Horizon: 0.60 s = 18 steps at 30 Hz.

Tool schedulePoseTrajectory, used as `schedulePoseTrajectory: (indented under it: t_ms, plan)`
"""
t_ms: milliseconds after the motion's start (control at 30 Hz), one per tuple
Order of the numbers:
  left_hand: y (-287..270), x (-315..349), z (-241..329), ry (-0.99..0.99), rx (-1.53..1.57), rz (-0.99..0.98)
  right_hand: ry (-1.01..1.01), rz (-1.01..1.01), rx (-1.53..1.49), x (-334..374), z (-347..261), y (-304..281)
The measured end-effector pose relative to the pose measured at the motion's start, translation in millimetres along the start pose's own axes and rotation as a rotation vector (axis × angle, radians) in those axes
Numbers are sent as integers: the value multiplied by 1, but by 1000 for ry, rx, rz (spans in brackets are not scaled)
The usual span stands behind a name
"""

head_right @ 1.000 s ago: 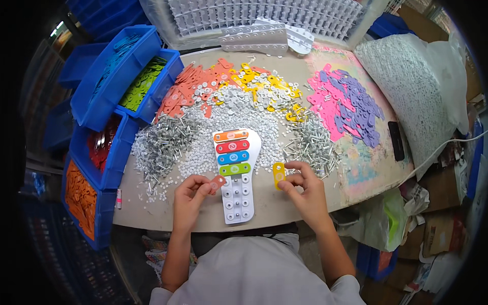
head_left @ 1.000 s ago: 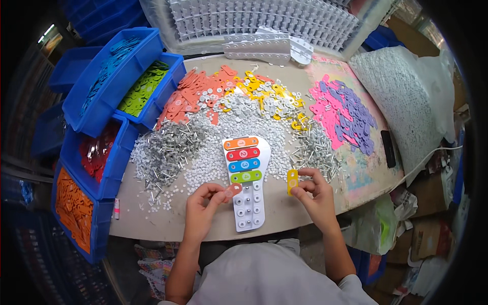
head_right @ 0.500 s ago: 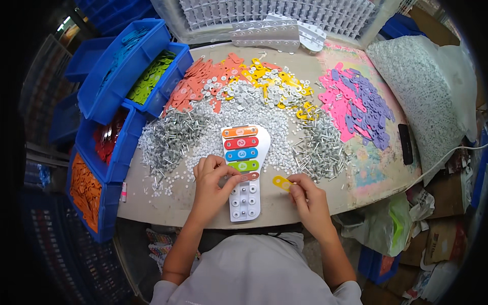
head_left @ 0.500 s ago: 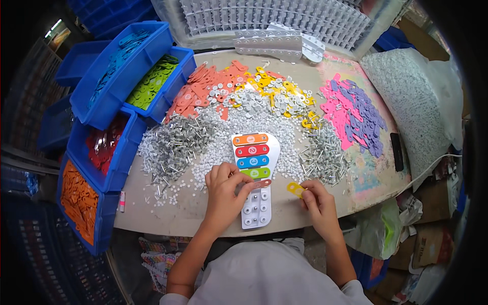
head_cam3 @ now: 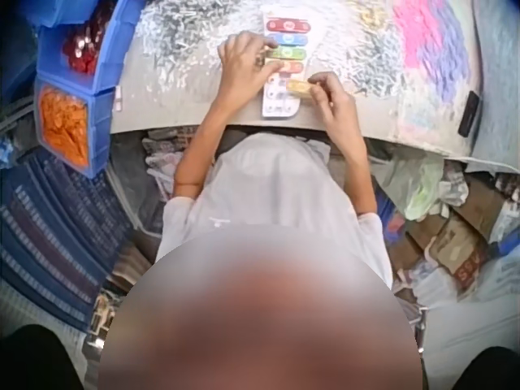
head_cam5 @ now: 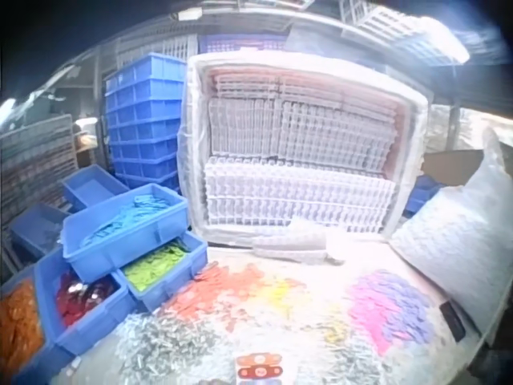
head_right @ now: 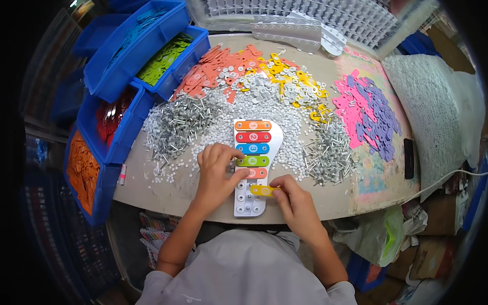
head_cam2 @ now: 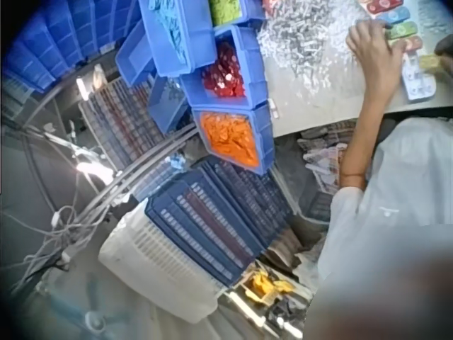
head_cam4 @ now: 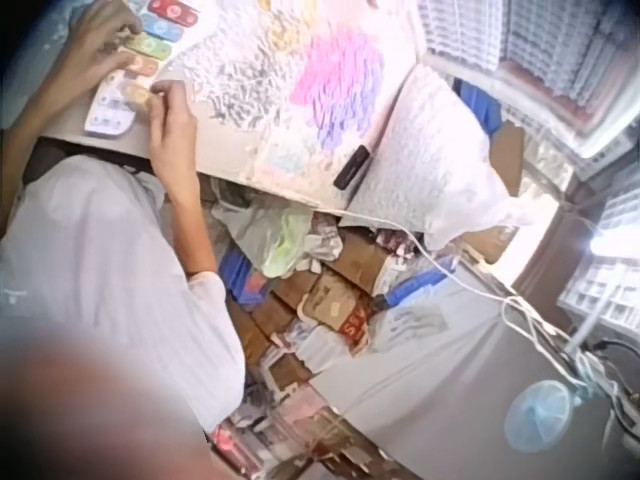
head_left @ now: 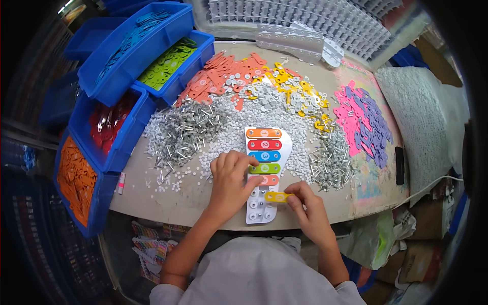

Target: Assembling a toy xylophone by attaching colored metal plates and plastic components to a white plastic base.

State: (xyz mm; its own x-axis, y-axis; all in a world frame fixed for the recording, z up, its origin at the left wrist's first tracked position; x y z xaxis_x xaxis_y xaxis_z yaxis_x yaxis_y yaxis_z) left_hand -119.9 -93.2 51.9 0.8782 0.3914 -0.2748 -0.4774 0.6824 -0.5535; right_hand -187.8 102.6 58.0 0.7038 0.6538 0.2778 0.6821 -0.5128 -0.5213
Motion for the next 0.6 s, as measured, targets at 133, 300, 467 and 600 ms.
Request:
schedulePoseTrajectory:
  t_ms: [133,300,467,600]
  plan:
    - [-5,30,-20,-97,121,108,-85,5,49,-7,-18,13]
    - [3,56,-32,-167,159,162,-62,30,-13,-18,-18,26]
    - [10,50,-29,-203,200,113,-10,68,43,-24,-9,22]
    - [14,49,-34,-269,323,54,53,54,43,-29,14,21]
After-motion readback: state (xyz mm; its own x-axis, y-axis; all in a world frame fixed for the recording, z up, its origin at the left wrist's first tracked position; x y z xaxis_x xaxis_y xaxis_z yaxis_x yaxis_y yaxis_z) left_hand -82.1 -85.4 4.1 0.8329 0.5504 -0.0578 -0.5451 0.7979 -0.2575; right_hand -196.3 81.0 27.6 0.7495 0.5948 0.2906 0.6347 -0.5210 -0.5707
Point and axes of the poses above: each hand's wrist, its own x-axis away from the middle knuckle, its own y-axis out of the palm, z = x × y, the point moved 7 cm from there along -x, towards the middle knuckle, and after that the axes turned 8 degrees about x, right-handed, at the moved point
